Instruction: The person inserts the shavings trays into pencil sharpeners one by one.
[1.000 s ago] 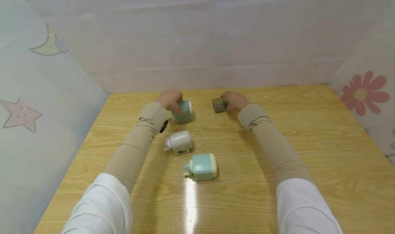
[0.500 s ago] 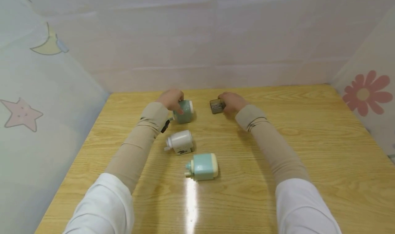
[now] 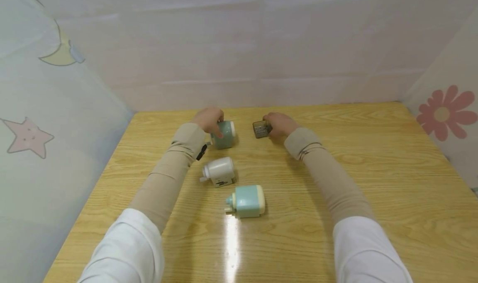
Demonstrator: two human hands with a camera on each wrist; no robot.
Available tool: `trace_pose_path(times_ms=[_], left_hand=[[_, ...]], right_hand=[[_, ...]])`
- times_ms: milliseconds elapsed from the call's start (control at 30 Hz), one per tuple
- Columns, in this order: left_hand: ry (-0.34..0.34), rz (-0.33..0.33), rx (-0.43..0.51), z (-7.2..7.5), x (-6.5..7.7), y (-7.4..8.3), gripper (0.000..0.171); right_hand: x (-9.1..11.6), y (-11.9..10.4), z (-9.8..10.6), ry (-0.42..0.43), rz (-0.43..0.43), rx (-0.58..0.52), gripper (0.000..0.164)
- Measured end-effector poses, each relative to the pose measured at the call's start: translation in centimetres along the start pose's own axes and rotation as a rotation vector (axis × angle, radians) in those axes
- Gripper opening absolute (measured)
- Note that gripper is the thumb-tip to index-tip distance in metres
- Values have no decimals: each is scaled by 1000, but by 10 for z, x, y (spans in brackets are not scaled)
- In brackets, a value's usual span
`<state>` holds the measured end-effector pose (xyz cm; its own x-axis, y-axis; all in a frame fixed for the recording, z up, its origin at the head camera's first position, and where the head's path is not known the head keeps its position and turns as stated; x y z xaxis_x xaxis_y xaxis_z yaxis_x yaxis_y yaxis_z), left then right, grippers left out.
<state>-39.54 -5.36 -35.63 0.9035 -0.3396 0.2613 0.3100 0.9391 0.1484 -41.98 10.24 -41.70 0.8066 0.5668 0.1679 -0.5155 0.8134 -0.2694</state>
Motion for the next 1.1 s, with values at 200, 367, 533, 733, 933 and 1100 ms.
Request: trace_pose_path(times_ms=[200, 367, 533, 733, 933, 1100], left_hand=[[-1, -5, -2, 1, 2, 1, 46], [4, -8, -8, 1, 4, 2, 46], [9, -10, -12, 1, 3, 2, 45], [-2, -1, 9, -1, -1, -2, 44], [-8, 1, 9, -4, -6, -7, 42], [-8, 3, -2, -3, -4, -5, 42]], right_hand=[[-1, -3, -1, -5, 15, -3, 62], [0, -5, -1, -3, 9, -10, 64], [0, -9, 0, 1, 17, -20, 63], [-1, -15, 0, 0, 30, -6, 64], [-5, -19, -3, -17, 38, 1, 65], [-9, -22, -4, -15, 41, 13, 65]])
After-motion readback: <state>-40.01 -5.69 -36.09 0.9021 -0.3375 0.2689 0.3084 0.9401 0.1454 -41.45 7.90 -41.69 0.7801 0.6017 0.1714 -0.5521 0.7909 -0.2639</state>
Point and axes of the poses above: each hand's wrist, its own x-axis away from the middle knuckle, its own z-axis out of the back of the hand, y = z × x, the point moved 10 cm from there along -x, towards the middle knuckle, and after that the axes turned 1 degree about -z, right-handed, at the moved point
